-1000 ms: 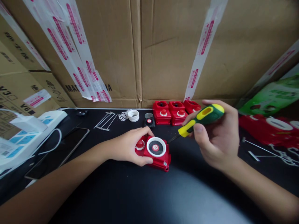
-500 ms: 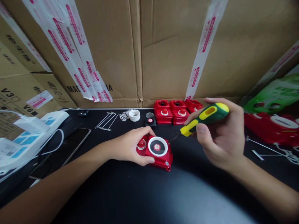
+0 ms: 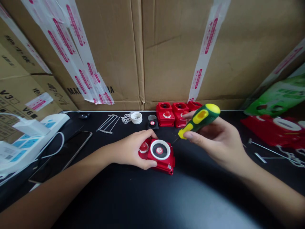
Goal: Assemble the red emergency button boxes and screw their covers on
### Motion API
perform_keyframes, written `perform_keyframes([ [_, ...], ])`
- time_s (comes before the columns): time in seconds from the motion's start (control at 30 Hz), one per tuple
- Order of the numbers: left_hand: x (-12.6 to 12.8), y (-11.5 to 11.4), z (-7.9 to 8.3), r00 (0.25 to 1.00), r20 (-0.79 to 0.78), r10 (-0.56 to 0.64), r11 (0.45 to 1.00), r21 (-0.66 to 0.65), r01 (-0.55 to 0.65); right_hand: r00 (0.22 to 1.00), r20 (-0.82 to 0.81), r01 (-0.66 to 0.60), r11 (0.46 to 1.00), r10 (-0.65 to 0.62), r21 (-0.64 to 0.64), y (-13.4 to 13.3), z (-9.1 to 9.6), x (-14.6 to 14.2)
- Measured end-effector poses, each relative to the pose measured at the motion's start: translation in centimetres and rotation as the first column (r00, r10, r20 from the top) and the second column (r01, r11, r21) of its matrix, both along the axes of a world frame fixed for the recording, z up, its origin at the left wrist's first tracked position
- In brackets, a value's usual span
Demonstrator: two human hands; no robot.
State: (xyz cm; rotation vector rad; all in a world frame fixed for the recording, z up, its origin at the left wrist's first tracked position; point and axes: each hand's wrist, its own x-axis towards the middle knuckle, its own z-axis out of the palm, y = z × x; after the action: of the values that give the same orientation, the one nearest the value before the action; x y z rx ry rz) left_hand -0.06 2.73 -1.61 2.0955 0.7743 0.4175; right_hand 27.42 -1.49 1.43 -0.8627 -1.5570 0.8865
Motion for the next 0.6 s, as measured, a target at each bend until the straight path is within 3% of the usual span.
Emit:
perform_keyframes([
  [0.27, -0.02, -0.13, 0.04, 1.000, 0.007, -0.009, 1.000, -0.029, 0.009, 0.994, -0.053, -0.101, 0.991, 0.096, -0.091, 0.32, 0.11, 0.09],
  [0.47, 0.00, -0.18, 0.10, 1.000, 0.014, -0.013, 1.000, -0.010, 0.013, 0.998, 0.068, -0.005, 0.997, 0.010, -0.079, 0.51, -0.23, -0.14],
  [0.6, 0.06, -0.22, 0.07, 1.000, 0.024, -0.018, 1.000, -0.025, 0.018, 1.000, 0.002, 0.028, 0.995, -0.028, -0.100, 0.35, 0.15, -0.24],
])
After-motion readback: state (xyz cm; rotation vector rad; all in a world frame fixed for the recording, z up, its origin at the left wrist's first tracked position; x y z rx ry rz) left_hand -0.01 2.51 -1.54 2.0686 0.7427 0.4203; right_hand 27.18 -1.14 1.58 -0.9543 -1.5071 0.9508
